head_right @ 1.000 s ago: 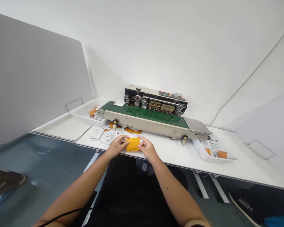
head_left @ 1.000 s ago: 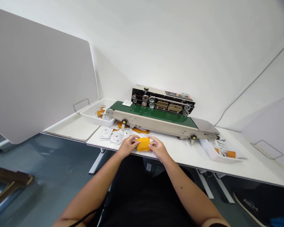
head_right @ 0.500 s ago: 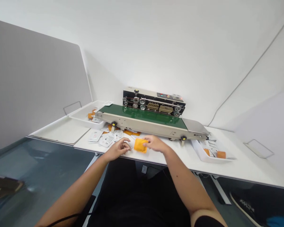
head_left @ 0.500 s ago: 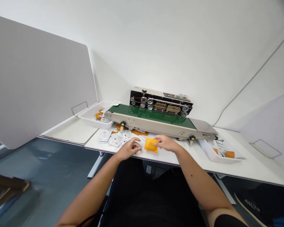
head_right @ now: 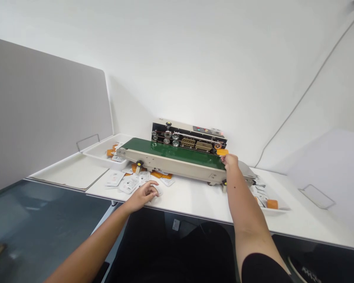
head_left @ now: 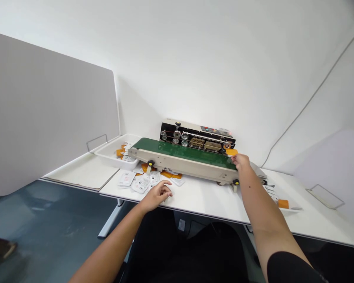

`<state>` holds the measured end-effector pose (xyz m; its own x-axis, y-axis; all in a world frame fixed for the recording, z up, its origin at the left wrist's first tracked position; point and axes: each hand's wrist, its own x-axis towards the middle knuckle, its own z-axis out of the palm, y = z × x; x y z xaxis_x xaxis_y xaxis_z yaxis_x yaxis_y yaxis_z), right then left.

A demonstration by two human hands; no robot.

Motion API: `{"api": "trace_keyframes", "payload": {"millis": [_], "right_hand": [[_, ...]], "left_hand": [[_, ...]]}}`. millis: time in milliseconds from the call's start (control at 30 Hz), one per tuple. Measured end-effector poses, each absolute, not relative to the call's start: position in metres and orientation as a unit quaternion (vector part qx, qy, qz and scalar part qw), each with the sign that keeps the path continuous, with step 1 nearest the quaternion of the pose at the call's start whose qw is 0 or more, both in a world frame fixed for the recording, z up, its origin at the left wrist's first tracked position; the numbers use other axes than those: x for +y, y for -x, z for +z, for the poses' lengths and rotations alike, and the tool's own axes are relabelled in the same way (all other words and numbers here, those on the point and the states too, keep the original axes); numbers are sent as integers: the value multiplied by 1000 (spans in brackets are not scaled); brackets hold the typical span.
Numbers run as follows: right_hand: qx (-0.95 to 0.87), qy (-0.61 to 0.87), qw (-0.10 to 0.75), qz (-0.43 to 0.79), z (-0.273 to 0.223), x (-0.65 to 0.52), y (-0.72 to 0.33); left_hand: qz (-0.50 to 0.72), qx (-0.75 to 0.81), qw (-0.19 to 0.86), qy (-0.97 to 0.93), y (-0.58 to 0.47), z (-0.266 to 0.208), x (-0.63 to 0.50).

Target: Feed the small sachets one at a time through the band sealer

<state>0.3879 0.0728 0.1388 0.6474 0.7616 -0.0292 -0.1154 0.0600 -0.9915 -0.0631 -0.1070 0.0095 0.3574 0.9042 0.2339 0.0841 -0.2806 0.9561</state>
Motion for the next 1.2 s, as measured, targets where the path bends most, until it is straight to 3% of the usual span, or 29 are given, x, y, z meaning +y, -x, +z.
{"api": "trace_keyframes", "payload": {"millis": [300, 367, 500, 567, 633, 767, 867, 1000, 1200], "right_hand": [[-314, 635, 641, 296, 132, 77, -373], [-333, 651, 646, 222, 132, 65, -370], [-443, 654, 611, -60, 122, 28, -338], [-529, 607, 582, -115, 110, 7, -306], [-655, 540, 523, -75, 93, -14, -266], [-866, 388, 306, 75, 52, -43, -191], [-871, 425, 218, 111, 25, -54, -157], [-848, 496, 144, 119, 3, -69, -147], [-867, 464, 148, 106, -4, -112, -177]], "left_hand": [[430, 367, 471, -677, 63, 13, -109], [434, 366, 468, -677, 63, 11, -108], [443, 358, 459, -682, 63, 9, -107], [443, 360, 453, -686, 63, 9, -107], [441, 366, 445, -688, 63, 9, -107], [428, 384, 434, -694, 63, 8, -107], [424, 389, 427, -698, 64, 6, -107], [422, 384, 418, -707, 66, 4, -106], [397, 378, 387, -741, 66, 6, -106]]}}
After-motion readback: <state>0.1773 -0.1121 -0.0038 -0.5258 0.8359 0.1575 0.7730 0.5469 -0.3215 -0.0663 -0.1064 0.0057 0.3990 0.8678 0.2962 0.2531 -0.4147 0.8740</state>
